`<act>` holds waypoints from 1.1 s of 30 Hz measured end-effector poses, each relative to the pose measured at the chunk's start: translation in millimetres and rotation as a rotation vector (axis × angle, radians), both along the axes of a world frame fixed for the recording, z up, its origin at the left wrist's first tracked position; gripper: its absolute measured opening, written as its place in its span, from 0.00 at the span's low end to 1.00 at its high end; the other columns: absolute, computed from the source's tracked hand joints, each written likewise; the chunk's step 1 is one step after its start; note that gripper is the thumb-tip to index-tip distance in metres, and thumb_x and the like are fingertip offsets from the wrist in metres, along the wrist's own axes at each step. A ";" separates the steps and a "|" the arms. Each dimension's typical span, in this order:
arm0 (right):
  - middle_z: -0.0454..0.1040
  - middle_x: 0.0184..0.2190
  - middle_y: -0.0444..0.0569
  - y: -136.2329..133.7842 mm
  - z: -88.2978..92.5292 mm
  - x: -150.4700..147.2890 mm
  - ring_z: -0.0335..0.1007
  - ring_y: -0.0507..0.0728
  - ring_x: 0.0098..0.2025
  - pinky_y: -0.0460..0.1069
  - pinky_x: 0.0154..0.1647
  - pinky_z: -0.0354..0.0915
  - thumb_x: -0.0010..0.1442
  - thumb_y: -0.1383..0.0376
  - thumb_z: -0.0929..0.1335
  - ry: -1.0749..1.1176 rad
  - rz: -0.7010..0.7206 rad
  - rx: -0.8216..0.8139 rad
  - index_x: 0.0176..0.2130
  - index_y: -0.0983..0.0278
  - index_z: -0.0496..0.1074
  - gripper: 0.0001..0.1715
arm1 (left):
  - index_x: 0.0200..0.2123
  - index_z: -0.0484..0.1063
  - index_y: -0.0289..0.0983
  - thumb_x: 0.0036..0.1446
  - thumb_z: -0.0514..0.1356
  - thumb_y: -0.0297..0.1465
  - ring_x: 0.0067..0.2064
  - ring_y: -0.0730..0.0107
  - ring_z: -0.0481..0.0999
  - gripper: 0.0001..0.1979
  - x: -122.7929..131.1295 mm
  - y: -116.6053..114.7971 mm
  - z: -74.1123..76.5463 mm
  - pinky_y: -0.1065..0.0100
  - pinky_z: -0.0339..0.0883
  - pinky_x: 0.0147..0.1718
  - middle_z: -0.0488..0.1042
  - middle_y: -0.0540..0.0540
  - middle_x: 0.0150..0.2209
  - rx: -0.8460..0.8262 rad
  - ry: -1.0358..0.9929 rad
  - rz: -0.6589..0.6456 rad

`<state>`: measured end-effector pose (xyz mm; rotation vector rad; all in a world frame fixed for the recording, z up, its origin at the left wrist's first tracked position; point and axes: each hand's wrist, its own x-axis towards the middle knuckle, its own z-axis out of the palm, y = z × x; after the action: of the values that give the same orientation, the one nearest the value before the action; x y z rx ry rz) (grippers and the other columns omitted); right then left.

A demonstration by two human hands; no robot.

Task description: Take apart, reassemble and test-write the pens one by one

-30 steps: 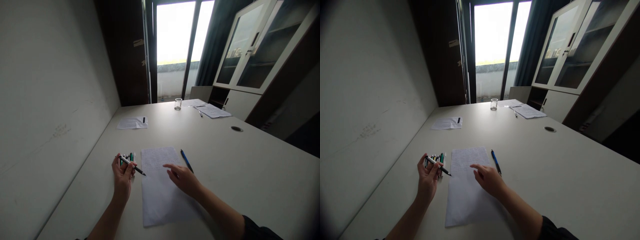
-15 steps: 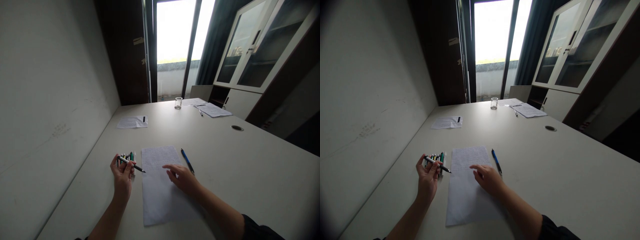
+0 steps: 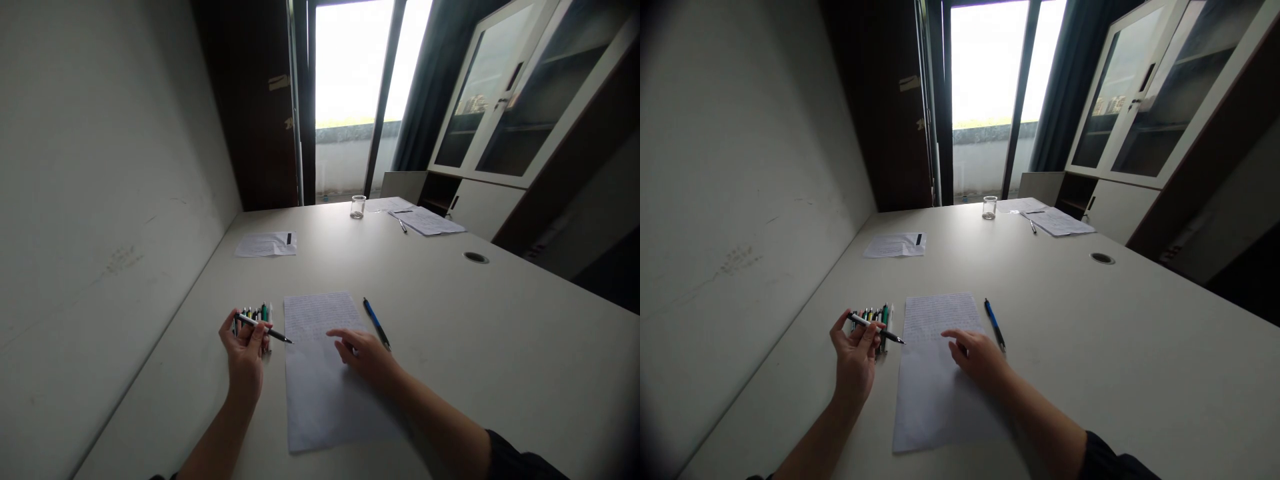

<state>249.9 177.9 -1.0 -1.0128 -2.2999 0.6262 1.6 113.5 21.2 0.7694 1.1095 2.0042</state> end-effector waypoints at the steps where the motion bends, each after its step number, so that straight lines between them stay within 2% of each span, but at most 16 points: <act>1: 0.76 0.26 0.45 -0.2 0.5 -0.1 0.68 0.53 0.26 0.46 0.33 0.63 0.65 0.66 0.63 0.001 -0.001 -0.001 0.50 0.61 0.74 0.16 | 0.56 0.56 0.49 0.53 0.70 0.31 0.27 0.79 0.74 0.33 -0.1 0.1 -0.6 0.77 0.68 0.29 0.80 0.52 0.33 0.002 0.003 -0.006; 7: 0.76 0.26 0.44 -2.5 3.9 -1.8 0.68 0.53 0.26 0.46 0.32 0.63 0.65 0.65 0.63 0.013 -0.009 0.009 0.49 0.60 0.74 0.15 | 0.59 0.51 0.50 0.52 0.70 0.31 0.29 0.74 0.77 0.38 7.3 0.8 -3.9 0.74 0.69 0.29 0.79 0.50 0.35 0.023 0.025 -0.064; 11: 0.77 0.31 0.46 -6.6 9.8 -4.2 0.69 0.53 0.29 0.46 0.33 0.64 0.66 0.63 0.64 0.071 -0.008 0.016 0.48 0.60 0.75 0.14 | 0.60 0.50 0.50 0.53 0.70 0.32 0.34 0.68 0.80 0.39 15.1 -0.1 -9.3 0.72 0.71 0.30 0.79 0.50 0.35 0.051 0.055 -0.080; 18: 0.76 0.36 0.49 -24.1 18.2 -21.0 0.70 0.54 0.34 0.48 0.37 0.65 0.68 0.59 0.64 0.102 0.079 -0.035 0.46 0.61 0.75 0.13 | 0.63 0.46 0.49 0.57 0.68 0.31 0.28 0.70 0.78 0.40 27.9 -7.2 -9.6 0.66 0.74 0.31 0.79 0.49 0.36 0.059 0.138 -0.140; 21: 0.76 0.33 0.49 -28.9 17.0 -25.9 0.70 0.55 0.35 0.48 0.36 0.64 0.68 0.58 0.64 0.093 0.089 -0.027 0.41 0.62 0.75 0.14 | 0.63 0.46 0.48 0.58 0.66 0.30 0.28 0.70 0.78 0.38 30.8 -10.3 -6.3 0.65 0.74 0.32 0.79 0.48 0.37 0.034 0.153 -0.184; 25: 0.77 0.33 0.48 -28.1 17.7 -23.0 0.71 0.55 0.34 0.48 0.36 0.63 0.69 0.57 0.63 0.126 0.031 -0.086 0.39 0.62 0.73 0.14 | 0.62 0.48 0.46 0.58 0.66 0.30 0.29 0.69 0.79 0.36 32.5 -12.5 -1.5 0.64 0.74 0.32 0.79 0.48 0.36 0.019 0.165 -0.226; 28: 0.77 0.31 0.47 -26.0 18.6 -20.8 0.71 0.54 0.32 0.47 0.35 0.63 0.70 0.57 0.62 0.158 0.062 -0.126 0.37 0.62 0.73 0.16 | 0.61 0.49 0.45 0.58 0.66 0.31 0.29 0.69 0.79 0.35 34.4 -13.4 1.7 0.64 0.75 0.32 0.78 0.49 0.36 0.015 0.183 -0.235; 33: 0.75 0.29 0.47 -26.0 16.5 -23.2 0.69 0.52 0.29 0.46 0.33 0.63 0.71 0.56 0.60 0.165 0.106 -0.155 0.33 0.63 0.73 0.21 | 0.55 0.54 0.43 0.58 0.66 0.33 0.30 0.67 0.80 0.28 33.4 -12.4 -2.4 0.62 0.75 0.33 0.79 0.48 0.37 -0.042 0.211 -0.304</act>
<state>226.8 151.8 15.5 -0.8767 -2.1968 0.9090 34.9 101.1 18.9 1.0779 1.0751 1.6695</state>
